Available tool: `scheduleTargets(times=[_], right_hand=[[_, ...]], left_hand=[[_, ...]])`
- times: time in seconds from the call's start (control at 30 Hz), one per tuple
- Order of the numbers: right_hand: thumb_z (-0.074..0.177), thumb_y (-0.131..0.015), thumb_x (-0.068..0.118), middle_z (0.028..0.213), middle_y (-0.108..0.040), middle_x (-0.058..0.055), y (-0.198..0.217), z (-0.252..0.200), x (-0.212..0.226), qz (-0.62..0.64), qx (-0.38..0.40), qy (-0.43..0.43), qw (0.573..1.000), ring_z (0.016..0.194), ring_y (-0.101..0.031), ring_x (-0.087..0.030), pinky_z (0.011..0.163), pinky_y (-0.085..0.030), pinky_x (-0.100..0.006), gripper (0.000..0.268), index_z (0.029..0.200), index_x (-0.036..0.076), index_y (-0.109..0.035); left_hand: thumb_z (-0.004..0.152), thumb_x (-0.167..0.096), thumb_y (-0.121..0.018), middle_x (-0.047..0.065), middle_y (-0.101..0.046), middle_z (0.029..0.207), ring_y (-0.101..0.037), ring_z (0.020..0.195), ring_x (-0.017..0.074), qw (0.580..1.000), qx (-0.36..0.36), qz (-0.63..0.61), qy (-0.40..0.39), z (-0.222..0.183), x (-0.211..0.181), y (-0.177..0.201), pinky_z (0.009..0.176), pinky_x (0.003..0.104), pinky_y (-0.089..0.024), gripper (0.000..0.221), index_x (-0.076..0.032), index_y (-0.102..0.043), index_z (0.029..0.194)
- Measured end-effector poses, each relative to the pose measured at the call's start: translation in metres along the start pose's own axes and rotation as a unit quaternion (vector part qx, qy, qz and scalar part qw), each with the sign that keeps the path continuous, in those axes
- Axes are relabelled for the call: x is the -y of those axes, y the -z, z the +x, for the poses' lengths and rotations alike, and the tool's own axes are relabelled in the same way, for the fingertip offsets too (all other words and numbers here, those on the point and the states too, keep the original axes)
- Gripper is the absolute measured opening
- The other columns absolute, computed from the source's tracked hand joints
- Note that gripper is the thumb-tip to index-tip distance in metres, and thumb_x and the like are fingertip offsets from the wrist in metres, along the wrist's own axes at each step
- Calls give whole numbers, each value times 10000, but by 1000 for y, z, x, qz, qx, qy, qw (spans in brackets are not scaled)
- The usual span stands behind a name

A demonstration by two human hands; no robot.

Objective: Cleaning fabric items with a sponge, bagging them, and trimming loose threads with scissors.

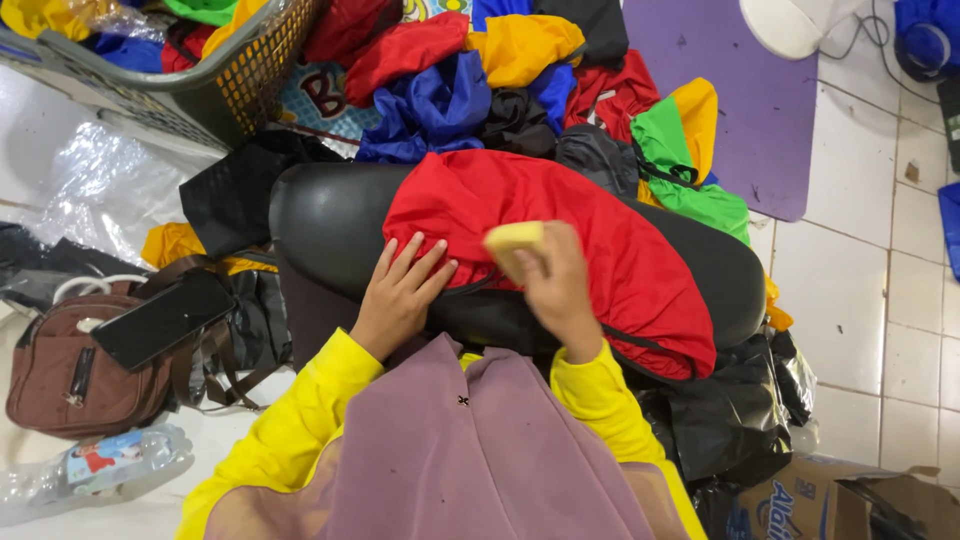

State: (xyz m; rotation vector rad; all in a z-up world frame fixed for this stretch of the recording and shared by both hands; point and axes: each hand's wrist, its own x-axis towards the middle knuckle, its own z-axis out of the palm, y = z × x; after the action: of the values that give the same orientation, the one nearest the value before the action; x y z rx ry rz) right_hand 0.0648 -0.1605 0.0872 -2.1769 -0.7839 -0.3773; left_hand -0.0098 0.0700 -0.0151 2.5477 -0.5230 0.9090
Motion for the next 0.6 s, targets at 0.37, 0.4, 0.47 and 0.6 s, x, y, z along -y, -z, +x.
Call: scheduleTargets(times=[0.37, 0.4, 0.47, 0.6], right_hand=[[984, -634, 473, 799, -588, -37, -70, 29, -63, -388, 35, -49, 920, 775, -632, -273, 569, -533, -406, 351, 930, 126, -646], [993, -633, 500, 799, -557, -41, -67, 25, -77, -406, -9, -93, 909, 795, -622, -284, 564, -538, -410, 374, 940, 131, -611], [1006, -623, 461, 802, -569, -67, -74, 36, -32, -292, -17, -63, 954, 795, -618, -314, 592, -548, -437, 347, 940, 120, -618], [765, -799, 389, 865, -604, -74, -125, 26, 12, -160, 83, 113, 977, 847, -613, -307, 682, -554, -432, 396, 1016, 113, -667]], left_hand=[[1071, -428, -458, 83, -609, 1437, -545, 1367, 357, 999, 0, 36, 9, -8, -1, -14, 1173, 553, -350, 426, -228, -630, 1405], [1065, -437, -468, 70, -604, 1445, -542, 1368, 352, 1000, 2, 30, 9, -9, 0, -16, 1171, 547, -352, 427, -237, -632, 1406], [1063, -437, -471, 53, -612, 1438, -551, 1357, 344, 1000, -1, 30, 7, -7, 1, -15, 1165, 546, -363, 420, -243, -640, 1395], [1024, -411, -554, 89, -670, 1246, -594, 1225, 380, 999, -14, 38, -1, -60, 16, -72, 1123, 581, -387, 361, -180, -710, 1253]])
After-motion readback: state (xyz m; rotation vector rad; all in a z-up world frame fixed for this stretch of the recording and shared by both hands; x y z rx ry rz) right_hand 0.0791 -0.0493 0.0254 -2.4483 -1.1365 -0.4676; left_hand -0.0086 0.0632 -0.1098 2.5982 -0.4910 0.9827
